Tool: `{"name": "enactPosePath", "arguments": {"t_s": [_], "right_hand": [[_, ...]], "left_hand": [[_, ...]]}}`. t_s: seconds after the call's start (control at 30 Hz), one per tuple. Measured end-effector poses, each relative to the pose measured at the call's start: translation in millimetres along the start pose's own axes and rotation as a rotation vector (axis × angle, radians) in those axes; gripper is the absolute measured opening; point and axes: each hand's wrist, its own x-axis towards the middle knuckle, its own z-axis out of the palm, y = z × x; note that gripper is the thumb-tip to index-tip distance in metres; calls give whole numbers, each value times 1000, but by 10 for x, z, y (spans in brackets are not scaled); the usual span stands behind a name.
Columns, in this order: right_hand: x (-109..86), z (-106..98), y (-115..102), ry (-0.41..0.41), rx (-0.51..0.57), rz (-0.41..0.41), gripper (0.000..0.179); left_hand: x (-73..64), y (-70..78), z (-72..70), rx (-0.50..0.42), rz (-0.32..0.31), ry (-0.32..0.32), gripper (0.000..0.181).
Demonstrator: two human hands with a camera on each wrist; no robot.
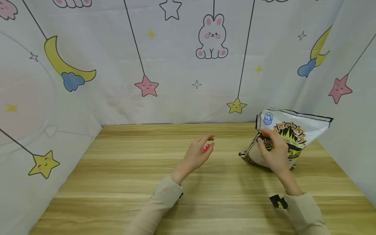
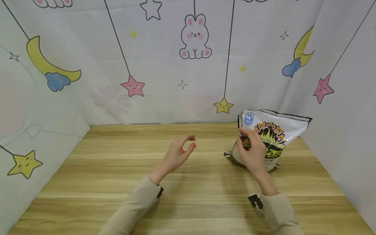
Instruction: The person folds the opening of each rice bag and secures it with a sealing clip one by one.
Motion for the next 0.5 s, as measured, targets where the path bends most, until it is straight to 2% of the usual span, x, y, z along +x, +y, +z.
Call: {"name": "enactPosePath", "arguments": {"t_s": [0.27, 0.5], "right_hand": [[52, -123, 38, 124, 11, 105, 25], [90, -192, 88, 248, -4, 195, 22]], "left_hand": [[97, 28, 102, -59, -29, 26, 24], [175, 99, 208, -139, -123, 4, 25]]}}
